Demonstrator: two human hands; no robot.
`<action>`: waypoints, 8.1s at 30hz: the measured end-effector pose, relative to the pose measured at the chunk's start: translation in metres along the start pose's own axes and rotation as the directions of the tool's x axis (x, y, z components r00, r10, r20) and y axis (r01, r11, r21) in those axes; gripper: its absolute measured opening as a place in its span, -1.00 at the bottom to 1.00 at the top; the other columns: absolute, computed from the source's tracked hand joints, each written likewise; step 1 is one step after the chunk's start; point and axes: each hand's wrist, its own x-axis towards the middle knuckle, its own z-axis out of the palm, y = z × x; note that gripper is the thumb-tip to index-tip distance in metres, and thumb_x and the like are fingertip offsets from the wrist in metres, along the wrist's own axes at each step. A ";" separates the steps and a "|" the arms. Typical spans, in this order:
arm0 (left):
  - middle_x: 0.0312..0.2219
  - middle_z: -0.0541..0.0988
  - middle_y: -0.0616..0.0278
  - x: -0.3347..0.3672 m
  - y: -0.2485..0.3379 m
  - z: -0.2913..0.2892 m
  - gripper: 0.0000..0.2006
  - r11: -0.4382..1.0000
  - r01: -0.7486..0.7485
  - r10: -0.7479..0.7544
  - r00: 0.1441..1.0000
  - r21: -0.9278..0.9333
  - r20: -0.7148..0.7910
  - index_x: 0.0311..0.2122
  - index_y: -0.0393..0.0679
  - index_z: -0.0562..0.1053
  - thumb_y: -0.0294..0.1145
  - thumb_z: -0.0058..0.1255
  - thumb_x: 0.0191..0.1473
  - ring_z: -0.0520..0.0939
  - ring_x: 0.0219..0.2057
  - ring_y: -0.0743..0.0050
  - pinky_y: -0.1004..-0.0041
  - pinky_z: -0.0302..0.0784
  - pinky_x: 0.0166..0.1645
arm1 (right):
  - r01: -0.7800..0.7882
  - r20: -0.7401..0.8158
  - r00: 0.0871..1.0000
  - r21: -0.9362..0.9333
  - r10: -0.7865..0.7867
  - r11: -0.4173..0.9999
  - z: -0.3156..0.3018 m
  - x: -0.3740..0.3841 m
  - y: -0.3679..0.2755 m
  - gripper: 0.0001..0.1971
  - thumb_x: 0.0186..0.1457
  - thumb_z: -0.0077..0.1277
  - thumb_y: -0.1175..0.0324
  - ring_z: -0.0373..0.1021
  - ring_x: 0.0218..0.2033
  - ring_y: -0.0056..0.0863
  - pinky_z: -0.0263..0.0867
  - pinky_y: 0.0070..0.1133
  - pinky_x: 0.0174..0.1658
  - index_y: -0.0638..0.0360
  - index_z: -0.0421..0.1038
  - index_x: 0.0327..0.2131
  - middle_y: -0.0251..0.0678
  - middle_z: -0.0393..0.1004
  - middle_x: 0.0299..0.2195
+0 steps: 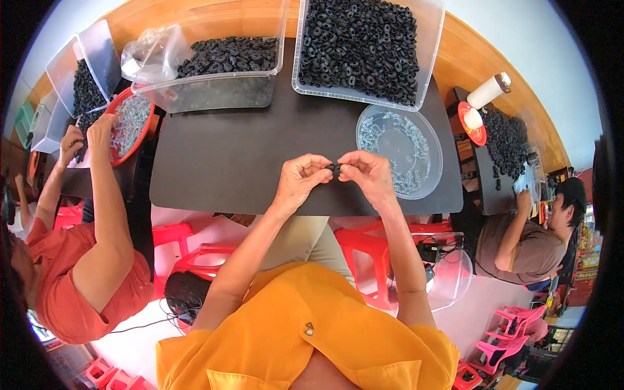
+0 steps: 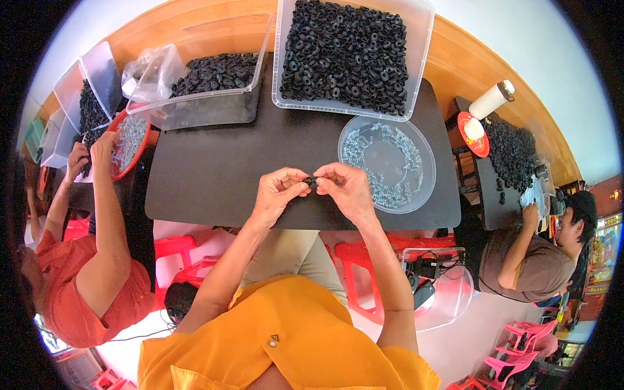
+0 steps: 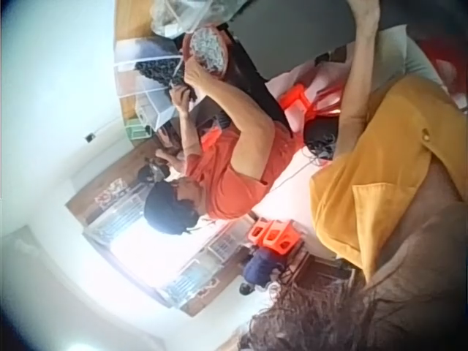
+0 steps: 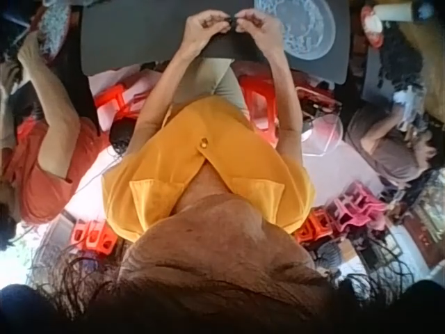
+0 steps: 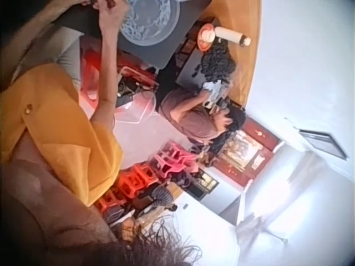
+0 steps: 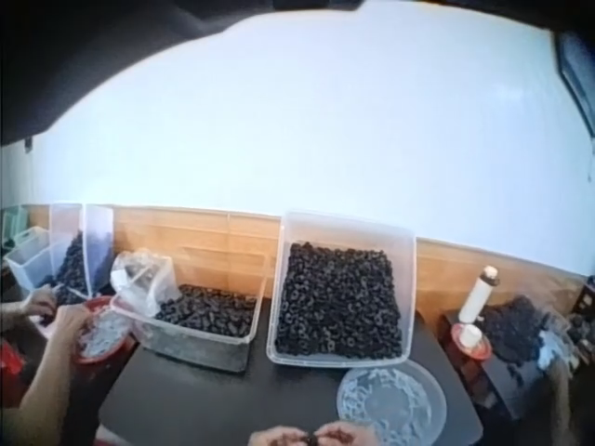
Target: Sorting and inspecting small black rubber components into different plastic containers.
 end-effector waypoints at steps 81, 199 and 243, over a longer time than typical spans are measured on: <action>-0.40 0.56 0.19 0.115 0.163 -0.043 -0.82 0.592 -0.431 0.672 0.731 0.680 -0.122 -0.26 -0.31 0.49 -0.55 0.05 -0.04 0.50 -0.63 0.67 0.66 0.45 -0.63 | 0.276 -0.087 0.798 -0.827 -0.596 0.490 0.050 -0.034 0.034 -0.82 -0.11 0.08 0.47 0.33 -0.36 -0.28 0.32 -0.47 -0.32 0.21 0.36 -0.36 -0.26 0.37 -0.41; -0.45 0.57 0.18 -0.009 -0.001 -0.010 -0.85 0.998 -0.014 0.016 0.999 0.053 -0.034 -0.31 -0.32 0.45 -0.68 0.05 -0.08 0.58 -0.41 0.57 0.63 0.50 -0.28 | 0.199 -0.083 0.963 -0.426 -0.257 0.883 0.035 -0.001 -0.007 -0.91 -0.09 0.06 0.63 0.41 -0.52 -0.66 0.36 -0.73 -0.47 0.31 0.45 -0.42 -0.34 0.45 -0.53; -0.47 0.56 0.24 -0.012 0.000 -0.012 -0.87 0.999 -0.029 0.029 0.999 -0.045 -0.013 -0.30 -0.30 0.46 -0.58 0.05 -0.03 0.59 -0.42 0.58 0.60 0.51 -0.27 | 0.178 -0.359 0.768 -0.675 -0.530 0.716 -0.039 0.157 -0.033 -0.90 -0.27 0.06 0.50 0.41 -0.59 -0.57 0.32 -0.60 -0.47 0.30 0.38 -0.58 -0.27 0.47 -0.64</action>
